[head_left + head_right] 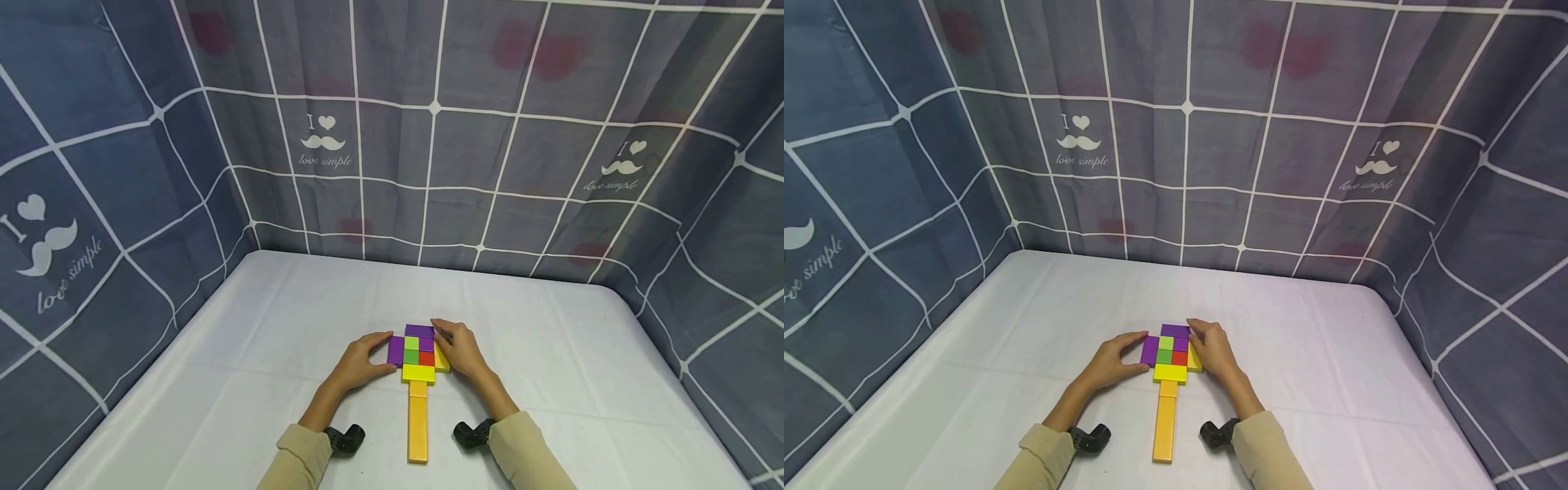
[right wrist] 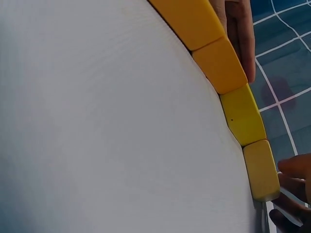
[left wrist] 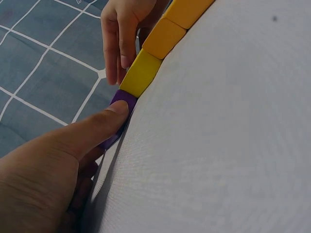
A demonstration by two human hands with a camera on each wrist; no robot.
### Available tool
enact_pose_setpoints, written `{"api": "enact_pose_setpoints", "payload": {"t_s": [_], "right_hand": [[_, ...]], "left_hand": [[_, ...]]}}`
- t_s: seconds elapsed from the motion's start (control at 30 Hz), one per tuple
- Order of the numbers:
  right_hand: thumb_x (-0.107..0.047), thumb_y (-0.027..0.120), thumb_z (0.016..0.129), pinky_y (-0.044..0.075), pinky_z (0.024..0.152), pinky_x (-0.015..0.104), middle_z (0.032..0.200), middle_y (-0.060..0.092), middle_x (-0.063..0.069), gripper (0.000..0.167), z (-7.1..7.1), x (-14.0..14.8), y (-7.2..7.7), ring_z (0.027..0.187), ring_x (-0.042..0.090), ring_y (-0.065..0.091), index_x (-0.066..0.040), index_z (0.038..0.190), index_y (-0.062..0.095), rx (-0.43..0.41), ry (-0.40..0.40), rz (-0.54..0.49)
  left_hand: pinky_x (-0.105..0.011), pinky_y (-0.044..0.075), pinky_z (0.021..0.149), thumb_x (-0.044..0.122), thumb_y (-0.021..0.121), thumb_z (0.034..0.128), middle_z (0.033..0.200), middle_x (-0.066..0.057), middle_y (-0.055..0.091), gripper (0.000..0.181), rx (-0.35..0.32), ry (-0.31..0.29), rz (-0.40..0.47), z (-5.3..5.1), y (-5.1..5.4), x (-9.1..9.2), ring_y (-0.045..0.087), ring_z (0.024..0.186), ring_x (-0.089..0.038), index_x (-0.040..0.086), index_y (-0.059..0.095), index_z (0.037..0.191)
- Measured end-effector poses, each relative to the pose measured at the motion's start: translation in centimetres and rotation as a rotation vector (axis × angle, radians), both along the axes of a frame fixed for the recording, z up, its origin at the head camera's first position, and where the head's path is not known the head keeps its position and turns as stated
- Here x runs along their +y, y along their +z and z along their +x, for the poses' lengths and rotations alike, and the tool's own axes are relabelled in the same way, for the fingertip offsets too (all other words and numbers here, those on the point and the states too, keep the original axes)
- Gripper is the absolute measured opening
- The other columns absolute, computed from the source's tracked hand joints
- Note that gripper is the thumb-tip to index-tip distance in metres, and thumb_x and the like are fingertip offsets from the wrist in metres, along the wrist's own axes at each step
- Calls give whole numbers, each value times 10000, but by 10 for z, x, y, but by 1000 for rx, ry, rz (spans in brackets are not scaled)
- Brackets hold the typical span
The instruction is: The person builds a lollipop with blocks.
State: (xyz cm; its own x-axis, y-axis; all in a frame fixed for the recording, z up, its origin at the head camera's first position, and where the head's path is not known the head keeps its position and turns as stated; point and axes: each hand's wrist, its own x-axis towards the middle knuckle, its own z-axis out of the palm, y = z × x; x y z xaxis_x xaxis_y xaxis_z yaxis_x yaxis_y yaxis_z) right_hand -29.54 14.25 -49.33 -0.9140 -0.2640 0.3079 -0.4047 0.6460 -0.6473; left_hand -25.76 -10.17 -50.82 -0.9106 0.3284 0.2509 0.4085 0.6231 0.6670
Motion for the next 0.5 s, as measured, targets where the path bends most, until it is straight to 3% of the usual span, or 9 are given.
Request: {"api": "enact_pose_setpoints", "payload": {"t_s": [0.17,0.27,0.37,0.5], "right_hand": [[-53,613,869,469,877,451,1139,637,94,300,3,3,2,994,263,565,-66,1167,644,19,-45,-16],[-58,612,870,466,873,452,1110,648,81,283,5,4,3,986,256,564,-82,1148,658,12,-48,-15],[-56,617,863,464,870,455,1093,655,63,278,8,7,5,984,249,565,-103,1131,671,23,-56,-25],[-50,632,852,468,856,450,1060,668,40,262,12,11,11,970,233,575,-124,1096,691,78,-77,-57]], "left_hand": [[-445,359,1019,419,755,732,1319,-67,516,721,-18,-6,23,0,2,2,437,1240,-263,114,500,1333],[-439,358,1021,424,732,757,1321,-61,516,692,-50,17,87,0,3,0,436,1243,-256,113,503,1330],[-412,362,1022,349,712,801,1306,-58,529,621,-120,32,242,-3,4,-5,454,1229,-241,94,503,1327],[-378,395,999,228,666,857,1285,-89,541,528,-262,46,546,-8,7,-16,490,1190,-240,47,493,1322]]}}
